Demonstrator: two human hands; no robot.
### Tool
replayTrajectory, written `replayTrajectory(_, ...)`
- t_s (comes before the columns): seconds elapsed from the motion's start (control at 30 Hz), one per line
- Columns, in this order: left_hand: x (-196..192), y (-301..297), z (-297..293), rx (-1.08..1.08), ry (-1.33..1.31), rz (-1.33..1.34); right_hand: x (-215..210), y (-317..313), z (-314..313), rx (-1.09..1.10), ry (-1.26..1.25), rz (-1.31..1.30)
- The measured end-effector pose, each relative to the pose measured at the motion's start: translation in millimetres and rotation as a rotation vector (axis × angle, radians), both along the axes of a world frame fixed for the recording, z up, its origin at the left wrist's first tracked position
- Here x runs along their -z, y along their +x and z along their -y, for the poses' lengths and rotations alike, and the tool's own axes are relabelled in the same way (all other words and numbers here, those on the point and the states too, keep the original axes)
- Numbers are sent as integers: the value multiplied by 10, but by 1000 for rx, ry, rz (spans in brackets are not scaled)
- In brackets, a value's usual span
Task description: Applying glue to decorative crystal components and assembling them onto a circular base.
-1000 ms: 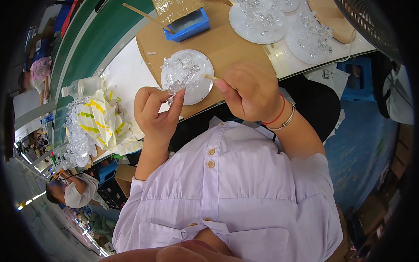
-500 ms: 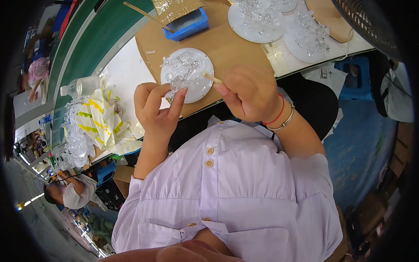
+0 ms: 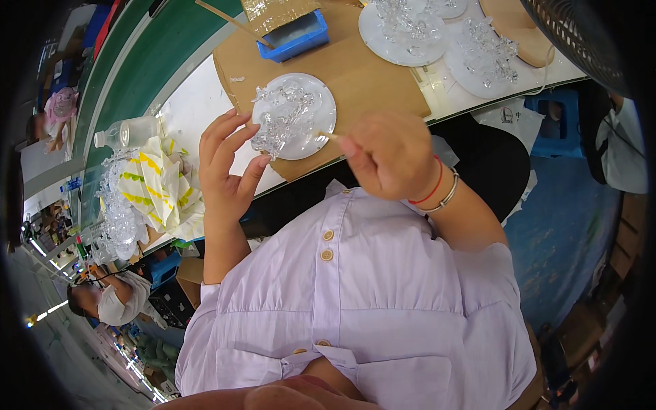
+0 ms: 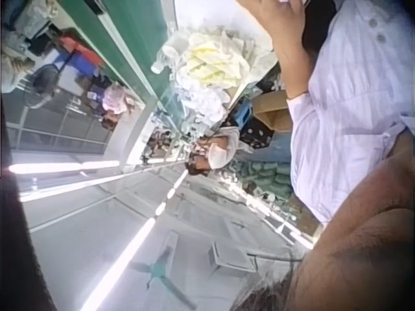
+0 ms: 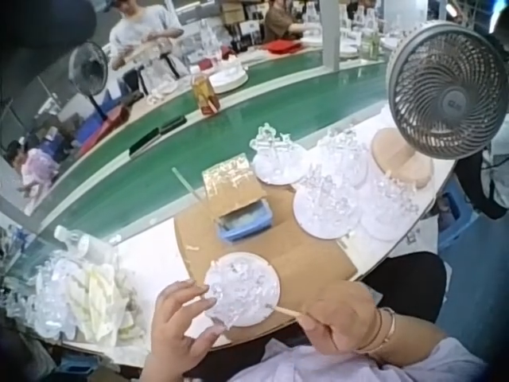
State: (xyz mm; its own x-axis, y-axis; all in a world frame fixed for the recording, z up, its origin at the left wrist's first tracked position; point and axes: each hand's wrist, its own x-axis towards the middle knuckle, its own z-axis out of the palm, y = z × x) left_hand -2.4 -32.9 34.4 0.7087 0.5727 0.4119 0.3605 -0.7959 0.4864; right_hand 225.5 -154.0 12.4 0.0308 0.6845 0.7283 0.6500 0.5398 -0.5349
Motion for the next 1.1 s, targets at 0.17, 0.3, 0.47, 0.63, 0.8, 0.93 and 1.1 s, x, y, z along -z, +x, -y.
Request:
replayTrajectory(0.17,-34,-14,-11,40,-47,-45,-54,135,-57,132,-30,40)
replayTrajectory(0.3,-8,3,-25,54,-71,5,-58,153,-100,130,-16,63)
replayTrajectory(0.47,0,9,-24,46,-56,9,-65,112,-1,102,-13,78)
replayTrajectory(0.63,10,32,26,16,-11,9,-43,11,92,43,-1,38)
replayTrajectory(0.8,48,104,139,-52,96,13,-49,22,79,-27,-3,-28)
replayTrajectory(0.93,154,181,198,-131,123,76,-230,183,12,153,5,-68)
replayTrajectory(1.1,180,311,156,-193,142,124,-381,372,-588,329,288,65)
